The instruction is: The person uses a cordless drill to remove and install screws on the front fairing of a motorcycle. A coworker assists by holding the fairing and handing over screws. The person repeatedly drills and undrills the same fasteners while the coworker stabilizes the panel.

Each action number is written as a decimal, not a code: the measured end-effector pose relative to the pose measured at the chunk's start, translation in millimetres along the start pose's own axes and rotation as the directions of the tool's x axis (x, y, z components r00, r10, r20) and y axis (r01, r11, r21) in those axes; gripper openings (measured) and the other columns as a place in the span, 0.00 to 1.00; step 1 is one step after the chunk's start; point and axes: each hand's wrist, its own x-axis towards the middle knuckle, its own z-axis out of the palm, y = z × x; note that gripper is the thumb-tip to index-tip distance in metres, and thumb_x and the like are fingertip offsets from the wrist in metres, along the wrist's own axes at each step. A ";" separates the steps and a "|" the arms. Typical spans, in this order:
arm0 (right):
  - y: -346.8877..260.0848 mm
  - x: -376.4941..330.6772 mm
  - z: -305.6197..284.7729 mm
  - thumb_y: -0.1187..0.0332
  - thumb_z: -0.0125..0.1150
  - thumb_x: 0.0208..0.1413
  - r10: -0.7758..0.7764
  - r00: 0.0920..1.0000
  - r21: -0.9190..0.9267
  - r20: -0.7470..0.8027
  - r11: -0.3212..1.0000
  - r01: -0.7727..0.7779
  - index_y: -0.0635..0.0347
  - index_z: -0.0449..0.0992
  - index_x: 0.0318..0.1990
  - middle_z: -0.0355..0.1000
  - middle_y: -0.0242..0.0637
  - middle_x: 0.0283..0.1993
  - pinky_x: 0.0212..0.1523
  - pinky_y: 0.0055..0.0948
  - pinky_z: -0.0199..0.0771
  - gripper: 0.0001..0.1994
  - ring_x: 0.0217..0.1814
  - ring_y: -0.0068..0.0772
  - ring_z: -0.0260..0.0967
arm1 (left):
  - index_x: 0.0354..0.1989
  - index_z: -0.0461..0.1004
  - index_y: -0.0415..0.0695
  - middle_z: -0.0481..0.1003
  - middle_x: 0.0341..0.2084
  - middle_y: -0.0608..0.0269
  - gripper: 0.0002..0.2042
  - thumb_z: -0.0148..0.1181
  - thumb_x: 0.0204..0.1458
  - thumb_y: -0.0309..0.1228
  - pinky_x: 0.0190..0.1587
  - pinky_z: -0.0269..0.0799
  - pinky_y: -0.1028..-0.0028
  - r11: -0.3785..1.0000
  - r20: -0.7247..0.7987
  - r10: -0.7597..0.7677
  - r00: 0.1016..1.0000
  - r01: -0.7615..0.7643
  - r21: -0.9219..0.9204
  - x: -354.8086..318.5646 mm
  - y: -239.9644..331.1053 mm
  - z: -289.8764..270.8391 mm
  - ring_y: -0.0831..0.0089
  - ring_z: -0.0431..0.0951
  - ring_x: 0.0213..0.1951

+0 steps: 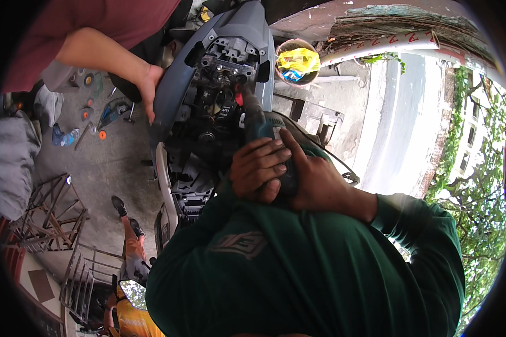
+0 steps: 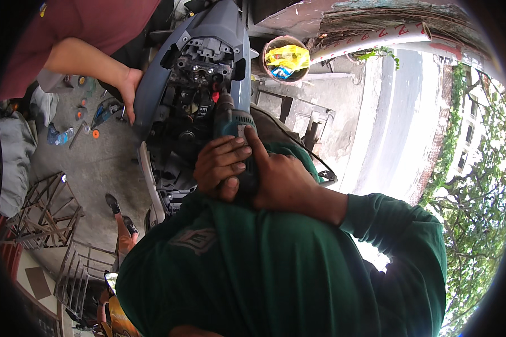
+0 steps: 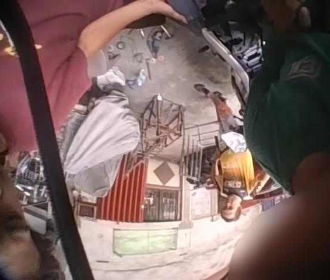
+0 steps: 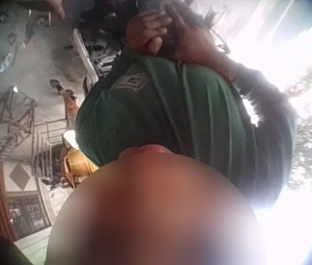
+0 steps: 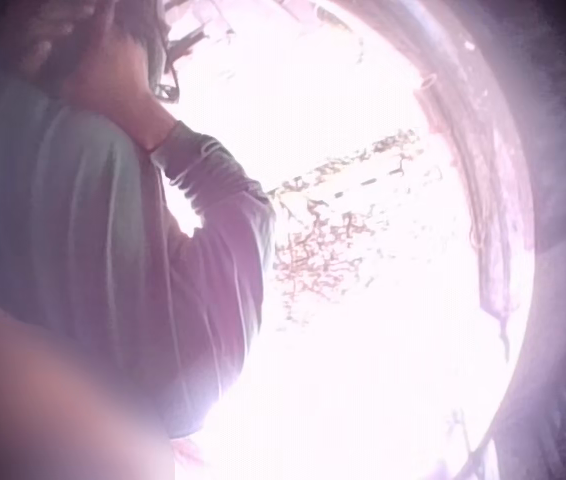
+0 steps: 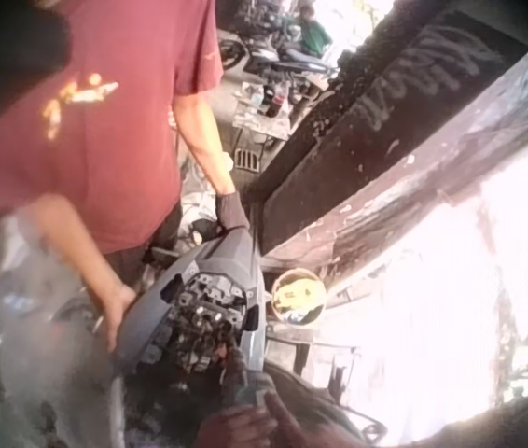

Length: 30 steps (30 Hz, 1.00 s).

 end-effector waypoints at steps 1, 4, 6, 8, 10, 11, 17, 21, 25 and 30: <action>0.5 -0.4 1.0 0.63 0.70 0.42 0.004 1.000 -0.012 -0.001 1.000 -0.004 0.67 0.37 0.82 0.78 0.65 0.31 0.44 0.57 0.82 0.61 0.37 0.69 0.81 | 0.36 0.77 0.35 0.86 0.40 0.41 0.13 0.51 0.64 0.33 0.53 0.82 0.46 1.000 0.001 -0.003 1.000 0.003 0.006 -0.3 0.7 0.1 0.45 0.88 0.47; 3.4 -0.2 1.8 0.62 0.70 0.43 -0.006 0.999 -0.018 -0.034 1.000 0.006 0.67 0.37 0.82 0.79 0.65 0.32 0.45 0.57 0.82 0.61 0.37 0.69 0.81 | 0.36 0.77 0.35 0.86 0.40 0.41 0.12 0.52 0.63 0.33 0.54 0.82 0.46 1.000 0.002 0.000 1.000 0.000 -0.006 1.7 -0.3 0.5 0.45 0.88 0.47; 5.6 -1.5 2.5 0.62 0.70 0.43 -0.010 0.999 -0.004 -0.051 1.000 0.010 0.66 0.37 0.82 0.79 0.65 0.32 0.45 0.57 0.82 0.61 0.37 0.69 0.81 | 0.36 0.78 0.35 0.86 0.41 0.41 0.12 0.53 0.62 0.33 0.54 0.82 0.47 1.000 0.030 0.001 1.000 -0.001 -0.001 4.6 -0.4 1.7 0.46 0.88 0.47; 10.2 -2.9 1.2 0.61 0.70 0.44 -0.005 0.998 0.006 -0.063 1.000 0.006 0.65 0.38 0.83 0.79 0.66 0.32 0.46 0.57 0.82 0.60 0.37 0.70 0.81 | 0.37 0.78 0.35 0.86 0.41 0.41 0.12 0.55 0.61 0.33 0.55 0.82 0.47 1.000 0.046 0.009 0.999 -0.009 0.002 8.6 -1.2 4.5 0.46 0.88 0.47; 16.0 -4.5 1.3 0.61 0.71 0.45 -0.028 0.996 0.041 -0.085 0.999 0.032 0.64 0.39 0.83 0.79 0.66 0.33 0.46 0.57 0.82 0.60 0.38 0.70 0.80 | 0.38 0.78 0.35 0.86 0.41 0.41 0.11 0.56 0.60 0.32 0.55 0.82 0.48 1.000 0.056 0.014 0.998 -0.014 0.001 12.3 -0.9 8.0 0.46 0.88 0.48; 19.5 -4.9 1.2 0.61 0.71 0.45 -0.042 0.994 0.063 -0.104 0.997 0.049 0.64 0.40 0.83 0.79 0.66 0.33 0.46 0.57 0.82 0.59 0.38 0.71 0.80 | 0.38 0.79 0.35 0.86 0.41 0.42 0.11 0.57 0.59 0.32 0.55 0.82 0.48 1.000 0.076 0.009 0.997 -0.009 -0.009 14.4 -1.4 10.1 0.46 0.88 0.48; 42.2 -7.0 2.8 0.63 0.71 0.45 -0.142 0.972 0.119 -0.188 0.979 0.166 0.63 0.41 0.83 0.80 0.65 0.36 0.47 0.56 0.81 0.58 0.40 0.70 0.81 | 0.38 0.79 0.35 0.86 0.43 0.42 0.09 0.58 0.56 0.29 0.55 0.82 0.48 1.000 0.158 0.009 0.987 -0.012 0.017 19.2 -1.7 21.1 0.46 0.88 0.48; 53.3 -6.4 0.9 0.65 0.71 0.44 -0.161 0.970 0.153 -0.184 0.970 0.190 0.63 0.40 0.83 0.80 0.65 0.36 0.47 0.57 0.81 0.59 0.40 0.70 0.81 | 0.39 0.79 0.36 0.86 0.44 0.42 0.09 0.58 0.56 0.30 0.56 0.82 0.48 0.999 0.162 0.008 0.987 -0.014 0.035 17.7 -1.9 28.6 0.46 0.88 0.49; 57.8 -6.3 0.1 0.66 0.72 0.43 -0.138 0.980 0.170 -0.147 0.972 0.162 0.62 0.39 0.83 0.80 0.65 0.35 0.46 0.57 0.81 0.60 0.40 0.70 0.80 | 0.39 0.79 0.37 0.86 0.44 0.43 0.09 0.58 0.56 0.30 0.57 0.82 0.48 0.998 0.178 -0.006 0.984 -0.005 0.062 15.9 -0.9 31.2 0.47 0.88 0.50; 61.6 -5.2 -3.6 0.66 0.72 0.42 -0.161 0.978 0.151 -0.132 0.972 0.181 0.62 0.38 0.83 0.79 0.64 0.33 0.45 0.58 0.81 0.61 0.39 0.71 0.80 | 0.39 0.79 0.37 0.86 0.44 0.44 0.10 0.57 0.57 0.31 0.58 0.81 0.48 0.997 0.190 -0.020 0.982 0.005 0.079 15.2 1.0 33.2 0.47 0.88 0.50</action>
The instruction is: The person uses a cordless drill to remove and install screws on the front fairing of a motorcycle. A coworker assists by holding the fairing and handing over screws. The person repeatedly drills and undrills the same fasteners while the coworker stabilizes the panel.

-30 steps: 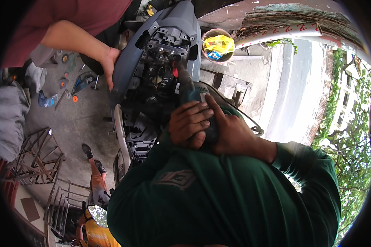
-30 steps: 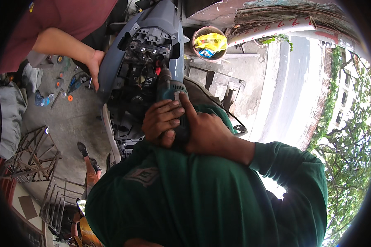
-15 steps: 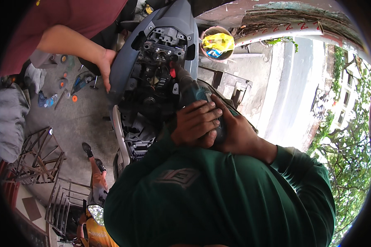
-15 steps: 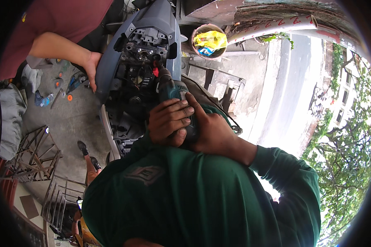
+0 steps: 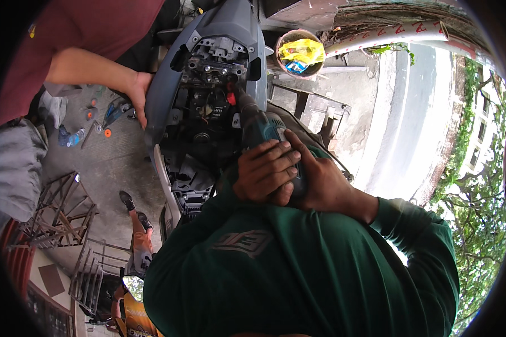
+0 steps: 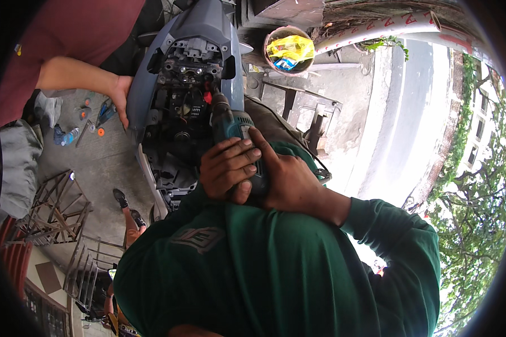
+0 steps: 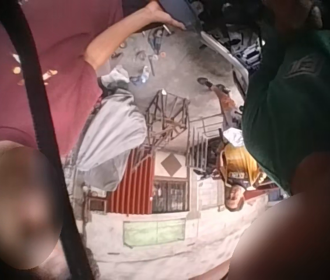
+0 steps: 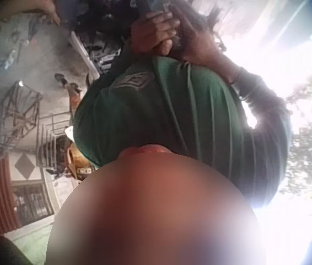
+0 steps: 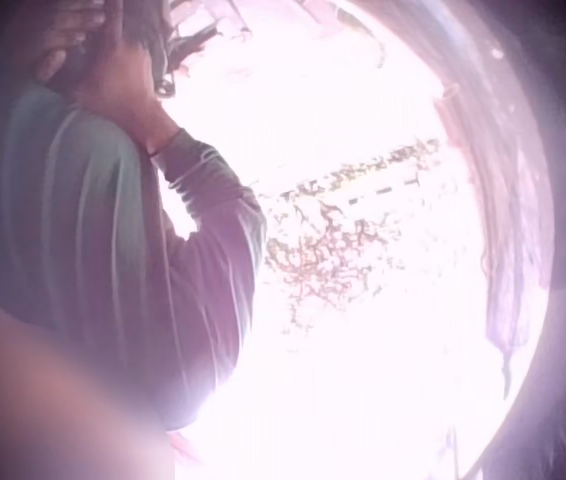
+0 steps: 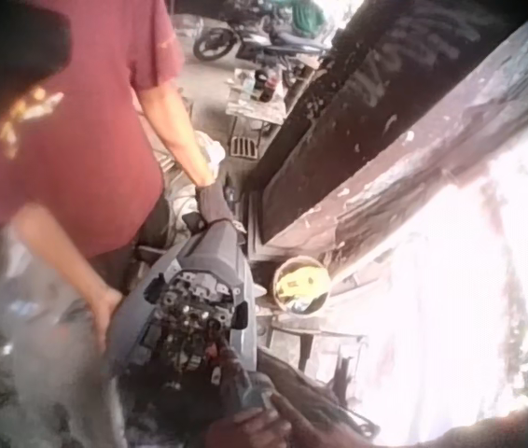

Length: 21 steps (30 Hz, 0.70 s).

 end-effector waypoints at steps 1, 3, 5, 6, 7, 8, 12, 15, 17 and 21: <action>0.3 -0.1 -1.2 0.66 0.71 0.42 0.006 1.000 -0.009 0.013 1.000 -0.006 0.62 0.38 0.83 0.79 0.63 0.32 0.45 0.58 0.81 0.61 0.38 0.71 0.80 | 0.39 0.79 0.37 0.86 0.44 0.44 0.10 0.57 0.57 0.31 0.58 0.81 0.48 1.000 -0.002 -0.001 1.000 0.001 0.006 0.3 -0.1 0.4 0.47 0.88 0.50; 0.3 -0.6 -2.7 0.67 0.71 0.42 0.015 0.999 -0.016 0.030 1.000 -0.014 0.62 0.38 0.83 0.79 0.63 0.32 0.45 0.58 0.81 0.61 0.38 0.70 0.80 | 0.39 0.78 0.37 0.86 0.45 0.44 0.10 0.57 0.57 0.31 0.57 0.82 0.48 1.000 -0.017 0.017 1.000 -0.017 0.014 0.7 -0.1 1.4 0.47 0.88 0.50; -0.4 -1.0 -3.3 0.67 0.70 0.42 0.021 0.999 -0.007 0.037 1.000 -0.021 0.61 0.38 0.83 0.78 0.63 0.31 0.45 0.58 0.81 0.61 0.38 0.70 0.80 | 0.39 0.78 0.37 0.86 0.45 0.44 0.10 0.57 0.58 0.31 0.57 0.82 0.48 1.000 -0.017 0.013 1.000 -0.013 0.012 1.2 0.3 1.9 0.47 0.88 0.50; -0.9 -1.6 -3.3 0.67 0.70 0.42 0.042 0.998 0.002 0.039 0.999 -0.042 0.61 0.38 0.83 0.78 0.63 0.31 0.45 0.58 0.81 0.61 0.37 0.70 0.80 | 0.39 0.78 0.37 0.86 0.44 0.44 0.10 0.56 0.58 0.32 0.57 0.82 0.48 1.000 -0.009 -0.005 1.000 0.005 0.008 1.2 1.1 1.9 0.47 0.88 0.50; -1.4 -1.8 -2.9 0.67 0.70 0.42 0.061 0.997 0.011 0.042 0.998 -0.062 0.60 0.38 0.83 0.78 0.63 0.31 0.45 0.58 0.81 0.61 0.37 0.69 0.80 | 0.39 0.78 0.37 0.86 0.44 0.44 0.10 0.56 0.58 0.32 0.57 0.82 0.48 1.000 0.003 -0.016 1.000 0.016 0.011 0.9 2.1 1.6 0.47 0.88 0.50; -1.5 -1.3 -2.9 0.67 0.70 0.42 0.077 0.996 0.016 0.041 0.997 -0.077 0.60 0.38 0.84 0.78 0.63 0.31 0.45 0.58 0.81 0.61 0.37 0.69 0.80 | 0.39 0.78 0.37 0.86 0.44 0.44 0.11 0.56 0.59 0.32 0.56 0.82 0.48 1.000 0.001 -0.025 1.000 0.025 0.004 0.6 2.5 0.7 0.47 0.88 0.50; -3.8 2.0 -0.2 0.66 0.71 0.43 -0.009 1.000 -0.007 0.007 1.000 0.009 0.61 0.38 0.83 0.78 0.63 0.31 0.45 0.58 0.81 0.61 0.37 0.69 0.80 | 0.38 0.78 0.36 0.86 0.42 0.43 0.11 0.55 0.59 0.33 0.56 0.82 0.47 1.000 -0.021 -0.011 1.000 0.011 -0.003 -0.3 1.3 -1.6 0.46 0.88 0.49; -7.9 2.7 0.4 0.65 0.71 0.43 0.030 0.999 -0.038 0.038 0.999 -0.029 0.61 0.38 0.83 0.78 0.63 0.31 0.45 0.58 0.81 0.60 0.38 0.70 0.80 | 0.37 0.78 0.35 0.86 0.42 0.42 0.12 0.54 0.59 0.32 0.55 0.82 0.47 1.000 -0.059 0.000 0.998 0.000 -0.013 -1.3 0.5 -4.9 0.45 0.88 0.48; -11.2 2.8 0.8 0.64 0.71 0.43 0.009 0.999 -0.055 0.031 0.998 -0.007 0.61 0.38 0.83 0.78 0.63 0.32 0.45 0.58 0.81 0.61 0.38 0.70 0.80 | 0.37 0.78 0.35 0.86 0.41 0.41 0.12 0.54 0.60 0.32 0.55 0.82 0.46 1.000 -0.073 -0.002 0.997 0.000 -0.021 -2.0 0.3 -7.1 0.45 0.88 0.48; -16.6 5.4 2.2 0.64 0.71 0.43 0.028 0.999 -0.069 0.032 0.997 -0.025 0.62 0.37 0.83 0.78 0.64 0.32 0.45 0.58 0.81 0.61 0.37 0.70 0.80 | 0.37 0.78 0.35 0.86 0.41 0.41 0.12 0.53 0.60 0.32 0.55 0.82 0.46 1.000 -0.083 -0.018 0.996 0.016 -0.023 -2.7 1.4 -11.1 0.45 0.88 0.48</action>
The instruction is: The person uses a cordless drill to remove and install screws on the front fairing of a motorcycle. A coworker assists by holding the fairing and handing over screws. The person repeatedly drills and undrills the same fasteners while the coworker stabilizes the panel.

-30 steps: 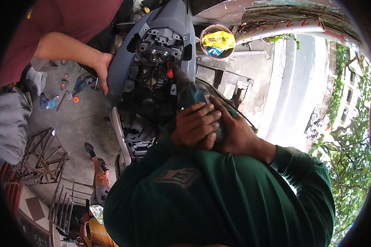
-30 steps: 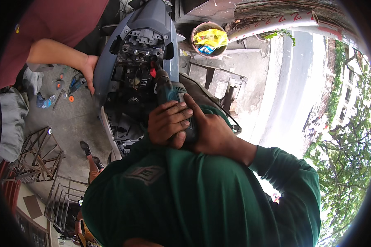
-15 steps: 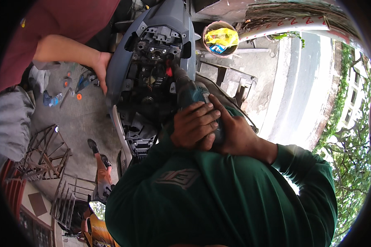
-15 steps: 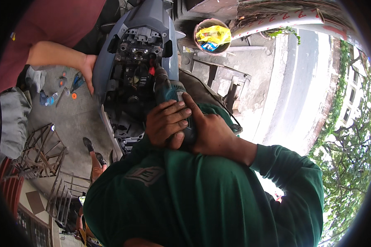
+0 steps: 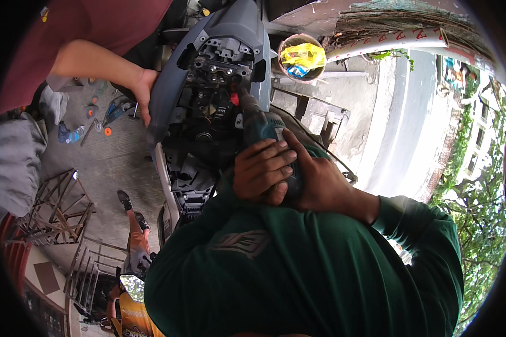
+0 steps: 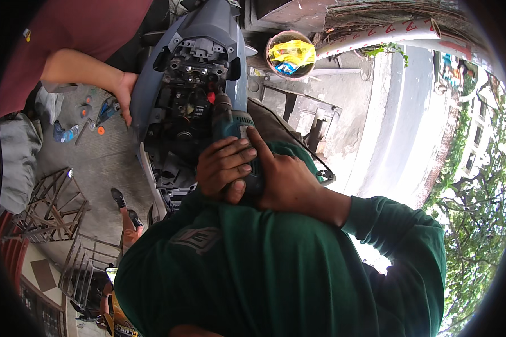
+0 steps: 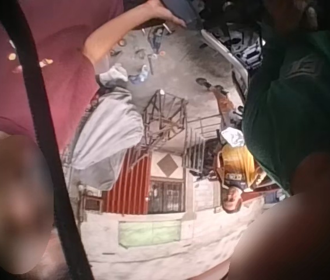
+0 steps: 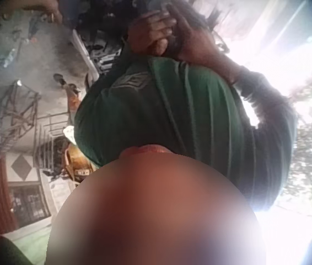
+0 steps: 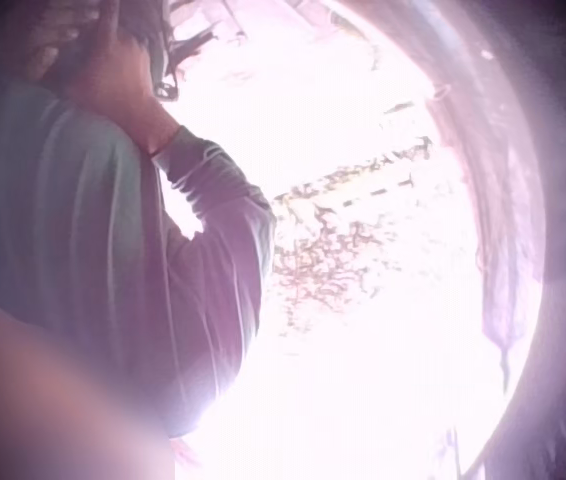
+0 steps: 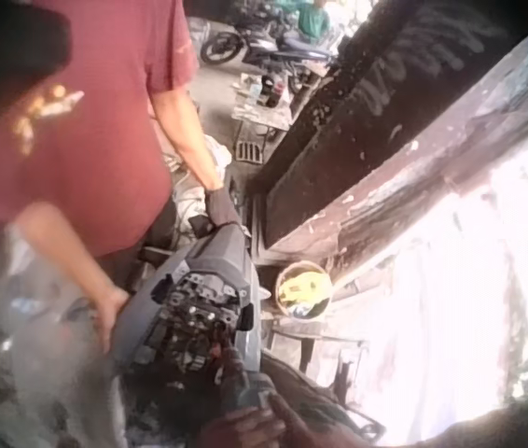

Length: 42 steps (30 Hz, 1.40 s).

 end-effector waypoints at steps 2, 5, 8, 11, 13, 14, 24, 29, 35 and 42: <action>-2.2 1.4 -0.3 0.64 0.71 0.43 0.027 1.000 -0.017 0.011 0.999 -0.027 0.63 0.37 0.83 0.78 0.64 0.32 0.45 0.58 0.81 0.61 0.37 0.70 0.80 | 0.37 0.78 0.35 0.86 0.41 0.41 0.12 0.53 0.61 0.32 0.55 0.82 0.47 1.000 -0.001 0.003 1.000 -0.003 -0.002 0.8 -1.1 -1.7 0.45 0.88 0.48; -6.4 2.2 -0.6 0.64 0.71 0.43 0.007 1.000 -0.054 0.016 0.999 -0.006 0.64 0.36 0.83 0.78 0.64 0.31 0.44 0.58 0.81 0.61 0.37 0.70 0.80 | 0.36 0.78 0.35 0.86 0.41 0.41 0.12 0.53 0.61 0.33 0.55 0.82 0.47 1.000 -0.013 -0.010 1.000 0.010 -0.005 0.8 -0.7 -4.0 0.45 0.88 0.48; -11.9 4.4 -1.5 0.63 0.71 0.43 0.022 0.999 -0.073 0.032 0.997 -0.019 0.64 0.36 0.83 0.78 0.63 0.31 0.43 0.58 0.81 0.62 0.36 0.69 0.80 | 0.36 0.78 0.35 0.86 0.41 0.41 0.13 0.53 0.62 0.33 0.55 0.82 0.47 1.000 -0.036 0.002 0.999 -0.003 -0.020 0.9 -2.0 -6.4 0.46 0.88 0.48; -17.5 5.2 -1.5 0.63 0.71 0.43 0.086 0.995 -0.063 0.054 0.995 -0.083 0.64 0.36 0.83 0.79 0.63 0.31 0.44 0.57 0.82 0.62 0.36 0.68 0.81 | 0.36 0.78 0.35 0.86 0.40 0.41 0.13 0.52 0.63 0.33 0.55 0.82 0.47 1.000 -0.051 -0.002 0.999 0.001 -0.024 -0.7 -1.2 -8.3 0.46 0.88 0.48; -19.8 6.4 -1.0 0.62 0.71 0.43 0.090 0.994 -0.081 0.065 0.993 -0.085 0.64 0.36 0.83 0.79 0.63 0.32 0.44 0.57 0.82 0.62 0.36 0.68 0.81 | 0.36 0.78 0.35 0.86 0.40 0.41 0.13 0.52 0.63 0.33 0.55 0.82 0.47 1.000 -0.059 -0.005 0.998 0.004 -0.021 -1.9 -1.0 -9.1 0.46 0.88 0.48; -20.8 6.5 -0.6 0.62 0.71 0.43 0.087 0.994 -0.081 0.062 0.993 -0.082 0.64 0.36 0.83 0.79 0.63 0.32 0.45 0.57 0.82 0.62 0.36 0.68 0.81 | 0.36 0.78 0.35 0.86 0.40 0.41 0.13 0.52 0.63 0.33 0.55 0.82 0.47 1.000 -0.064 -0.003 0.998 0.002 -0.022 -2.4 -0.9 -9.5 0.46 0.88 0.48; -26.6 4.5 -2.8 0.62 0.71 0.44 0.127 0.991 -0.080 0.049 0.989 -0.123 0.63 0.37 0.83 0.79 0.65 0.33 0.47 0.57 0.82 0.61 0.38 0.70 0.81 | 0.36 0.78 0.35 0.86 0.40 0.41 0.12 0.54 0.60 0.32 0.55 0.82 0.48 0.999 -0.059 0.020 0.998 -0.022 -0.029 0.0 -4.4 -9.4 0.46 0.89 0.47; -24.7 5.2 -4.9 0.61 0.72 0.44 0.109 0.993 -0.065 0.034 0.992 -0.107 0.64 0.38 0.82 0.79 0.66 0.34 0.48 0.58 0.82 0.60 0.39 0.70 0.81 | 0.37 0.79 0.35 0.86 0.40 0.40 0.11 0.54 0.58 0.31 0.55 0.82 0.48 0.999 -0.053 0.025 0.998 -0.027 -0.031 3.1 -5.8 -8.3 0.46 0.88 0.48; -22.8 7.8 -8.4 0.60 0.72 0.46 0.037 0.999 -0.058 0.015 0.998 -0.036 0.67 0.39 0.82 0.79 0.66 0.35 0.48 0.57 0.82 0.60 0.40 0.70 0.81 | 0.38 0.78 0.35 0.86 0.42 0.41 0.11 0.54 0.59 0.31 0.55 0.81 0.48 0.999 -0.038 -0.001 0.999 0.000 -0.036 8.5 -4.7 -10.2 0.46 0.88 0.48; -23.3 8.8 -17.1 0.60 0.72 0.46 0.050 0.999 0.012 0.003 0.999 -0.050 0.66 0.41 0.82 0.79 0.66 0.36 0.48 0.57 0.82 0.59 0.40 0.69 0.81 | 0.37 0.78 0.35 0.86 0.42 0.41 0.11 0.54 0.61 0.31 0.55 0.82 0.48 0.999 -0.013 -0.020 1.000 0.019 -0.043 21.9 -6.0 -7.1 0.46 0.88 0.48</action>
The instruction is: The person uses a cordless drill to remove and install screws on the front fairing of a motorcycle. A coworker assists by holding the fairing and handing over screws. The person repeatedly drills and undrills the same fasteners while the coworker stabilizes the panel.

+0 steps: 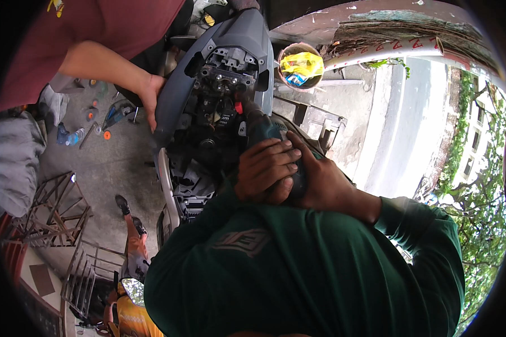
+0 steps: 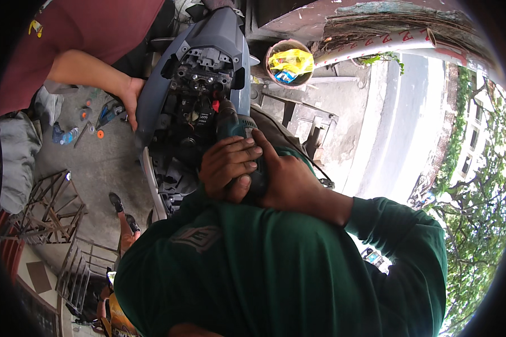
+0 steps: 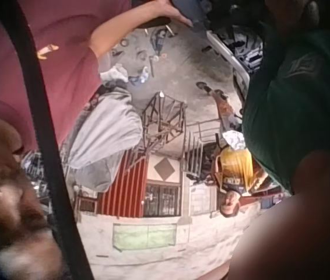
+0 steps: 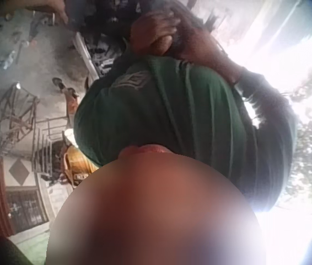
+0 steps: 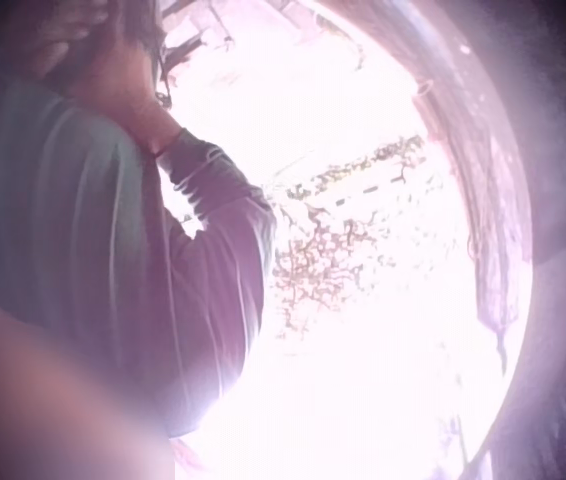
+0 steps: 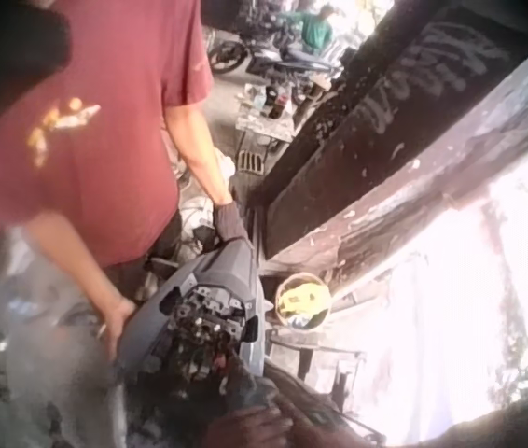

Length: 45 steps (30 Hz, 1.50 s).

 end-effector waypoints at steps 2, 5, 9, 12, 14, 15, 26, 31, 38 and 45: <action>2.7 -2.0 -4.2 0.60 0.72 0.46 0.004 1.000 -0.001 0.001 1.000 -0.004 0.66 0.41 0.82 0.80 0.66 0.36 0.48 0.57 0.81 0.59 0.40 0.69 0.81 | 0.37 0.78 0.35 0.86 0.42 0.41 0.10 0.55 0.62 0.30 0.55 0.82 0.48 1.000 0.007 -0.010 1.000 0.010 0.004 1.9 0.4 1.9 0.46 0.88 0.48; 7.5 0.2 -9.6 0.59 0.73 0.46 -0.016 0.999 -0.052 0.041 0.998 0.018 0.66 0.41 0.82 0.79 0.65 0.35 0.47 0.57 0.81 0.59 0.39 0.70 0.81 | 0.37 0.78 0.35 0.86 0.42 0.41 0.10 0.55 0.62 0.30 0.55 0.82 0.48 1.000 0.015 -0.001 1.000 0.001 0.014 3.7 -0.7 3.5 0.46 0.88 0.48; 8.0 3.2 -10.2 0.59 0.73 0.47 -0.045 0.999 -0.047 0.007 0.998 0.046 0.67 0.41 0.82 0.79 0.65 0.33 0.45 0.57 0.80 0.59 0.38 0.69 0.81 | 0.38 0.78 0.35 0.86 0.42 0.42 0.10 0.54 0.63 0.31 0.54 0.82 0.49 0.999 0.006 -0.016 1.000 0.016 0.028 3.5 0.1 3.4 0.47 0.88 0.49; 7.1 4.7 -13.0 0.58 0.73 0.47 -0.025 0.999 -0.053 0.031 0.998 0.026 0.68 0.42 0.81 0.79 0.65 0.33 0.46 0.57 0.80 0.59 0.38 0.70 0.81 | 0.37 0.78 0.35 0.86 0.42 0.42 0.10 0.55 0.63 0.31 0.54 0.82 0.49 0.999 -0.011 -0.018 1.000 0.018 0.035 5.8 -0.1 3.6 0.47 0.88 0.48; 6.4 5.2 -14.7 0.58 0.73 0.47 -0.044 0.999 -0.064 0.021 0.997 0.045 0.68 0.42 0.81 0.79 0.65 0.34 0.46 0.58 0.81 0.58 0.38 0.70 0.80 | 0.37 0.78 0.36 0.86 0.42 0.42 0.10 0.55 0.63 0.30 0.55 0.82 0.49 0.999 -0.019 -0.028 0.999 0.028 0.032 8.1 0.5 4.1 0.47 0.88 0.48; 6.3 5.9 -15.5 0.57 0.73 0.47 -0.042 0.999 -0.056 0.017 0.997 0.043 0.68 0.42 0.81 0.79 0.65 0.34 0.46 0.58 0.80 0.58 0.38 0.70 0.80 | 0.37 0.78 0.36 0.86 0.42 0.42 0.10 0.55 0.63 0.30 0.55 0.82 0.49 0.999 -0.022 -0.030 0.999 0.030 0.030 10.0 -0.2 4.8 0.47 0.88 0.48; 5.0 6.5 -19.0 0.56 0.73 0.48 -0.003 0.999 -0.061 0.045 0.998 0.006 0.66 0.41 0.82 0.79 0.66 0.33 0.45 0.58 0.80 0.59 0.38 0.70 0.80 | 0.38 0.78 0.36 0.86 0.42 0.43 0.11 0.54 0.63 0.31 0.55 0.82 0.49 0.999 -0.006 -0.030 1.000 0.030 0.043 5.7 -2.4 5.1 0.47 0.88 0.48; 3.3 8.4 -21.2 0.56 0.73 0.48 -0.008 0.999 -0.066 0.037 0.998 0.011 0.65 0.41 0.82 0.79 0.66 0.33 0.46 0.58 0.80 0.59 0.38 0.70 0.80 | 0.38 0.78 0.37 0.86 0.43 0.44 0.11 0.53 0.64 0.32 0.55 0.82 0.49 0.999 -0.033 -0.026 0.999 0.027 0.039 8.8 -3.8 7.1 0.48 0.87 0.49; 5.9 8.6 -25.5 0.56 0.72 0.48 -0.016 0.998 -0.080 0.059 0.997 0.021 0.65 0.41 0.82 0.79 0.66 0.33 0.47 0.57 0.80 0.59 0.39 0.70 0.81 | 0.39 0.78 0.36 0.86 0.43 0.43 0.11 0.53 0.64 0.32 0.56 0.81 0.49 0.997 -0.028 -0.060 0.998 0.061 0.039 11.8 -1.4 6.4 0.48 0.87 0.49; 7.6 9.8 -23.9 0.57 0.71 0.49 -0.040 0.998 -0.065 0.042 0.997 0.042 0.66 0.42 0.82 0.79 0.65 0.32 0.44 0.58 0.79 0.57 0.37 0.70 0.80 | 0.38 0.78 0.36 0.86 0.43 0.43 0.12 0.53 0.65 0.33 0.56 0.81 0.49 0.998 -0.015 -0.040 0.999 0.041 0.041 9.5 -4.5 8.2 0.48 0.87 0.49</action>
